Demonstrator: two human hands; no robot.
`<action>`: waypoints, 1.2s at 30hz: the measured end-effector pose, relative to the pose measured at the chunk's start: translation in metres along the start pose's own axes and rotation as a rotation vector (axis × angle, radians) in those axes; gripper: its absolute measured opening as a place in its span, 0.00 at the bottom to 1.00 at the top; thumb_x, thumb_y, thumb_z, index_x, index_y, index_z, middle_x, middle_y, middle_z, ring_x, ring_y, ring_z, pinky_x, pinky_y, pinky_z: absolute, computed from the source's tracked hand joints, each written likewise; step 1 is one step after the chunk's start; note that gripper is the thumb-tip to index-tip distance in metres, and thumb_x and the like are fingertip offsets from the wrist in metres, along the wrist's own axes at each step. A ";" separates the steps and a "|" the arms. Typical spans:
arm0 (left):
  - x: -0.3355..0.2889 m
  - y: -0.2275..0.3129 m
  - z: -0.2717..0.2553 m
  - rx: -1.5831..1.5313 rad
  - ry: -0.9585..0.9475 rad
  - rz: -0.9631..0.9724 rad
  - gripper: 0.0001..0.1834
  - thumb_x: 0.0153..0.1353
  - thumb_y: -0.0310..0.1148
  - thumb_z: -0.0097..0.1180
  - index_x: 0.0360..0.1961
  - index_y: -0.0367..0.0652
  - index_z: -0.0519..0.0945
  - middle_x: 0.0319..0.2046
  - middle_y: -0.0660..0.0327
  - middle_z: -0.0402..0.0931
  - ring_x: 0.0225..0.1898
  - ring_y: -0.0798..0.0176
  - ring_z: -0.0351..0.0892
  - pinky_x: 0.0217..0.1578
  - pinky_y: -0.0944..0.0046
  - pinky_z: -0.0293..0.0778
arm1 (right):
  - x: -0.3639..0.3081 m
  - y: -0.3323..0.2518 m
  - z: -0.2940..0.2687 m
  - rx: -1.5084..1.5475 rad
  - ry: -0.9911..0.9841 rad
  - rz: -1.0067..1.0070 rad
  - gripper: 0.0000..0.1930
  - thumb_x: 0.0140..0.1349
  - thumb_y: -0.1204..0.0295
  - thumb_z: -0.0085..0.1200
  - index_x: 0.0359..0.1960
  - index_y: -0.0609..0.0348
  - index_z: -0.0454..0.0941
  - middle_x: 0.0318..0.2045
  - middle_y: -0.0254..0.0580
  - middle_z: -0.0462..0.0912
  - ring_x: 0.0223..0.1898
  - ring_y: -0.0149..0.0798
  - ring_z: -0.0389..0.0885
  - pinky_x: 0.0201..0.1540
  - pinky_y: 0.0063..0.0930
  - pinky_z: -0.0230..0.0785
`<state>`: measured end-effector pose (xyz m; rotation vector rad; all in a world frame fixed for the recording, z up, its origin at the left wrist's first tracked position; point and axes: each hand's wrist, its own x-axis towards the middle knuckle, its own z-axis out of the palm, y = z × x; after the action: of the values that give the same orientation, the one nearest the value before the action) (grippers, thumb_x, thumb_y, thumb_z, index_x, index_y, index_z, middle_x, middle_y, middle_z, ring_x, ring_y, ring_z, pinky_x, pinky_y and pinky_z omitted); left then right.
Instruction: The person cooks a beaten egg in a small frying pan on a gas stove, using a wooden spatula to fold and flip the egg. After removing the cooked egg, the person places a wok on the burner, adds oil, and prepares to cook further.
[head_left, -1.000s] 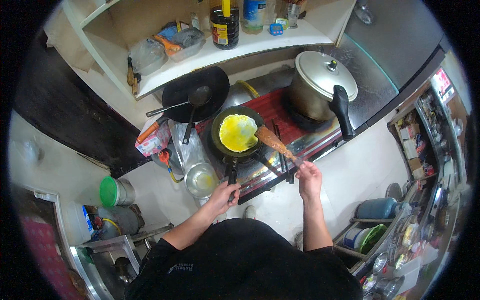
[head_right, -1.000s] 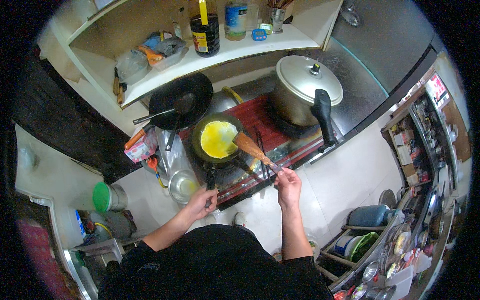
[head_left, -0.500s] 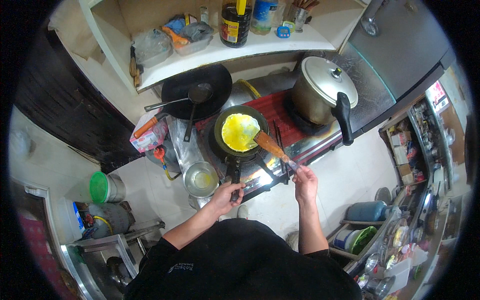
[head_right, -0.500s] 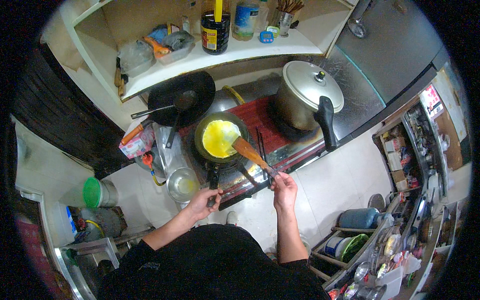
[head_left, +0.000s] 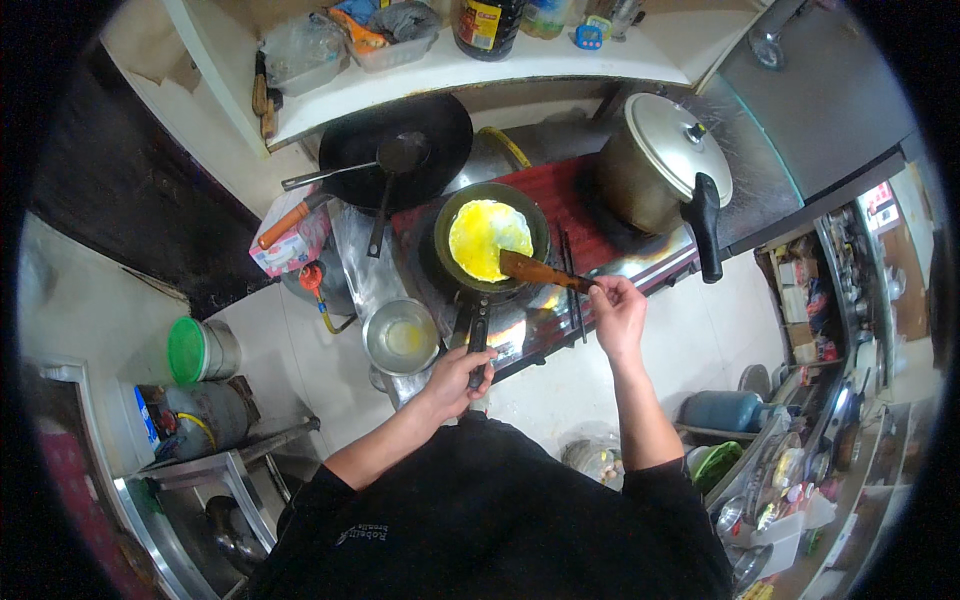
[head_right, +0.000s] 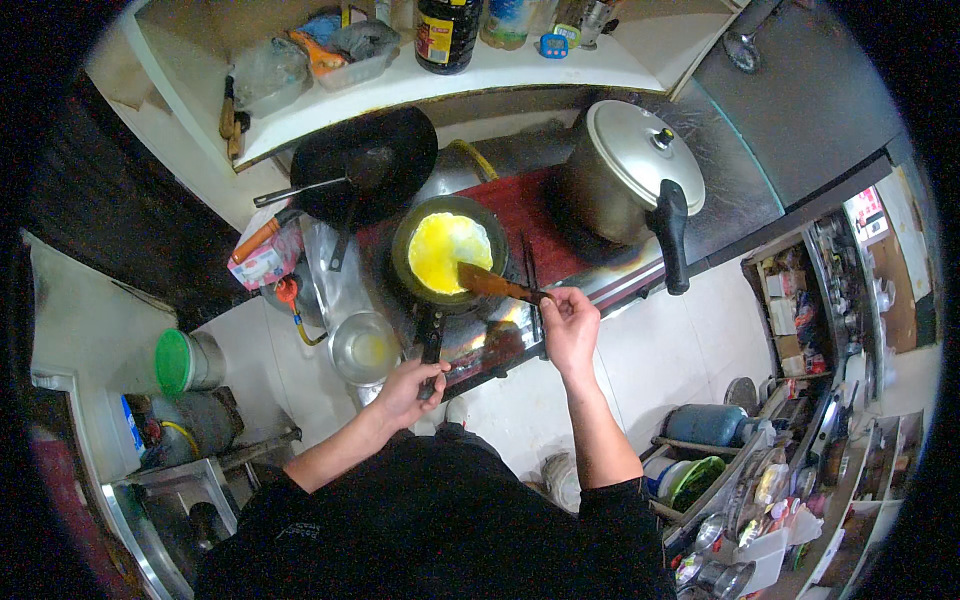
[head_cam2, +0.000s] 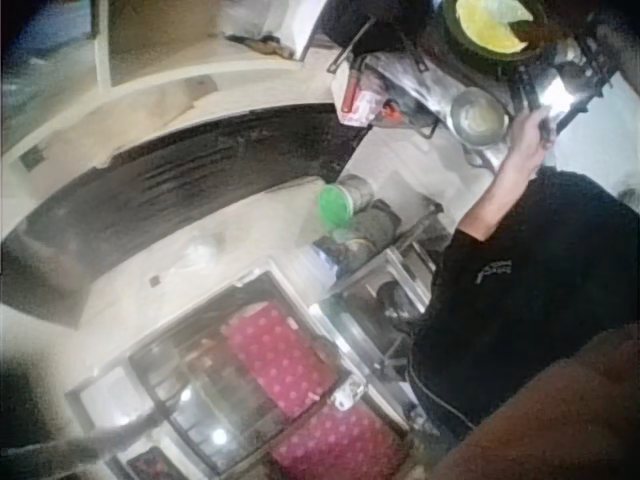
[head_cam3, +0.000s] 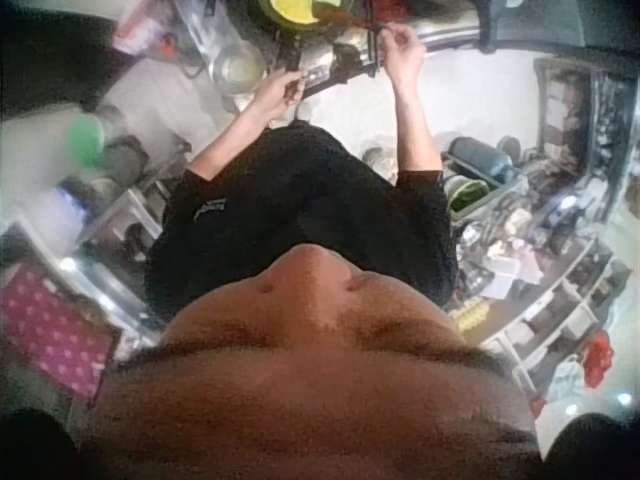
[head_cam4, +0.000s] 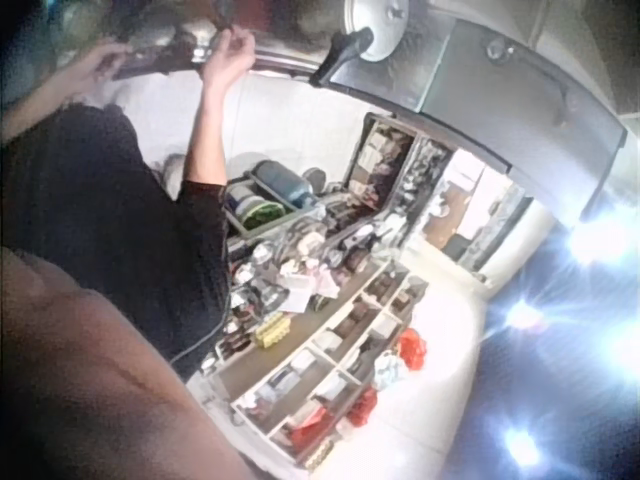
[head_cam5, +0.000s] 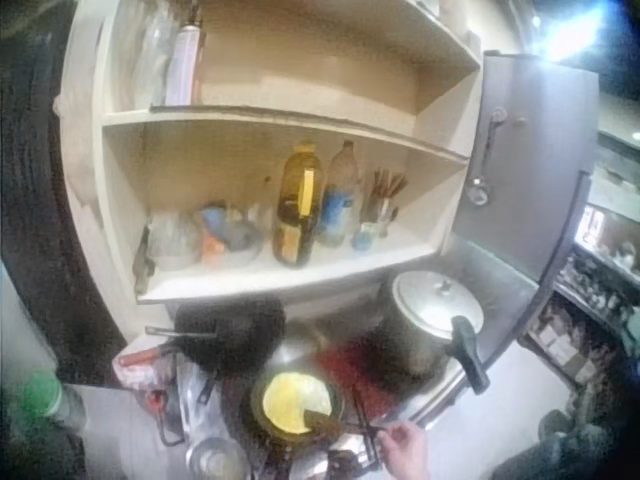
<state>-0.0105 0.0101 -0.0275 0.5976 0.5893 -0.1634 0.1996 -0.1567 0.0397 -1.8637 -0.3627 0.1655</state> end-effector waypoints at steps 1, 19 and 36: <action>0.000 0.000 0.000 -0.016 -0.002 -0.006 0.09 0.66 0.32 0.51 0.43 0.40 0.74 0.24 0.62 0.73 0.20 0.69 0.69 0.17 0.71 0.58 | 0.000 -0.001 0.001 -0.004 0.006 0.036 0.03 0.61 0.81 0.57 0.35 0.67 0.78 0.26 0.31 0.80 0.27 0.21 0.74 0.31 0.17 0.68; 0.002 0.001 0.000 -0.039 -0.007 -0.013 0.08 0.65 0.32 0.53 0.42 0.41 0.76 0.23 0.63 0.74 0.18 0.69 0.69 0.16 0.70 0.58 | 0.013 -0.013 -0.004 0.033 0.084 0.000 0.04 0.62 0.80 0.56 0.38 0.68 0.78 0.25 0.33 0.79 0.23 0.23 0.74 0.25 0.19 0.71; 0.001 0.001 -0.001 -0.018 -0.012 -0.017 0.09 0.65 0.33 0.53 0.43 0.41 0.76 0.23 0.64 0.73 0.19 0.69 0.69 0.17 0.70 0.57 | 0.013 -0.017 -0.017 0.334 0.247 -0.012 0.05 0.64 0.79 0.56 0.40 0.65 0.77 0.29 0.34 0.79 0.28 0.24 0.75 0.27 0.17 0.69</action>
<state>-0.0098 0.0118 -0.0285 0.5742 0.5840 -0.1778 0.2141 -0.1626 0.0616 -1.5302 -0.1631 -0.0138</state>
